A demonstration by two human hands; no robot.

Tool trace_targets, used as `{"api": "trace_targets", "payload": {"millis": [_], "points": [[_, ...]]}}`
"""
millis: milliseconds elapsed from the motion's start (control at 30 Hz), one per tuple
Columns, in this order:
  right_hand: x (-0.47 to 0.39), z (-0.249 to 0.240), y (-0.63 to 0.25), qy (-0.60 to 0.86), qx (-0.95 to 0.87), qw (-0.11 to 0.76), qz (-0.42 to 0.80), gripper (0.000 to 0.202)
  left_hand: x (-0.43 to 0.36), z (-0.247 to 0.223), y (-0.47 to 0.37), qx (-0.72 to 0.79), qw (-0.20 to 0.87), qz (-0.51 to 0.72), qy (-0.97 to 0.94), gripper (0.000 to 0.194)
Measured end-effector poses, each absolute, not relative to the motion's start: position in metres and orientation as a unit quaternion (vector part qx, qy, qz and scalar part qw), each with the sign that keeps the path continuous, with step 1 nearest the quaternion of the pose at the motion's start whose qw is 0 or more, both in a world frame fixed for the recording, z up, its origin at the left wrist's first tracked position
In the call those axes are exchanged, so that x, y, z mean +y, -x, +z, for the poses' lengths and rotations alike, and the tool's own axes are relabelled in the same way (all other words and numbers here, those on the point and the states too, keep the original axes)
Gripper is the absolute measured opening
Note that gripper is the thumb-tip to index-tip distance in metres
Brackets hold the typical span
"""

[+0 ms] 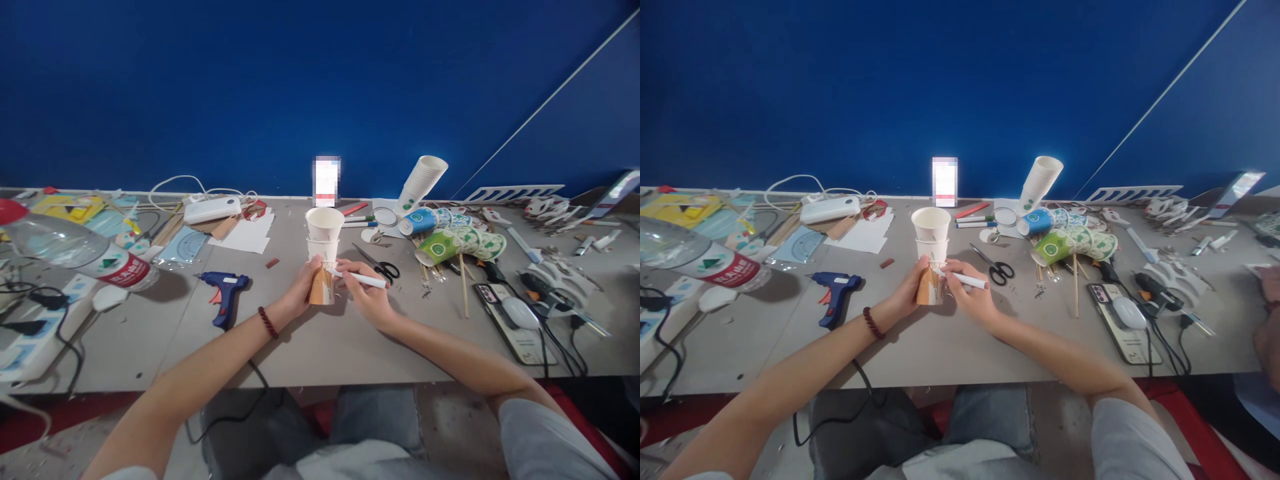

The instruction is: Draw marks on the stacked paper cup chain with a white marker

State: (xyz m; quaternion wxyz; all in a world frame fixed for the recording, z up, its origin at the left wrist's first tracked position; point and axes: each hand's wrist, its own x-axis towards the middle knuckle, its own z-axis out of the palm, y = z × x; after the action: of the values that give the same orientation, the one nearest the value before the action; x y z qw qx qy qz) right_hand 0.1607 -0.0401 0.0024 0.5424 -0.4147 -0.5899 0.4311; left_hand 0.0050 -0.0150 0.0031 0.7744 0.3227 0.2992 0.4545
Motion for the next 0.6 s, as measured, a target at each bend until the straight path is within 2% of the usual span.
{"api": "trace_targets", "payload": {"millis": [600], "points": [[-0.0403,0.0030,-0.1612,0.402,-0.600,0.542,0.430,0.026,-0.0156,0.0034,-0.0050,0.296,0.765,0.469,-0.327,0.054]]}}
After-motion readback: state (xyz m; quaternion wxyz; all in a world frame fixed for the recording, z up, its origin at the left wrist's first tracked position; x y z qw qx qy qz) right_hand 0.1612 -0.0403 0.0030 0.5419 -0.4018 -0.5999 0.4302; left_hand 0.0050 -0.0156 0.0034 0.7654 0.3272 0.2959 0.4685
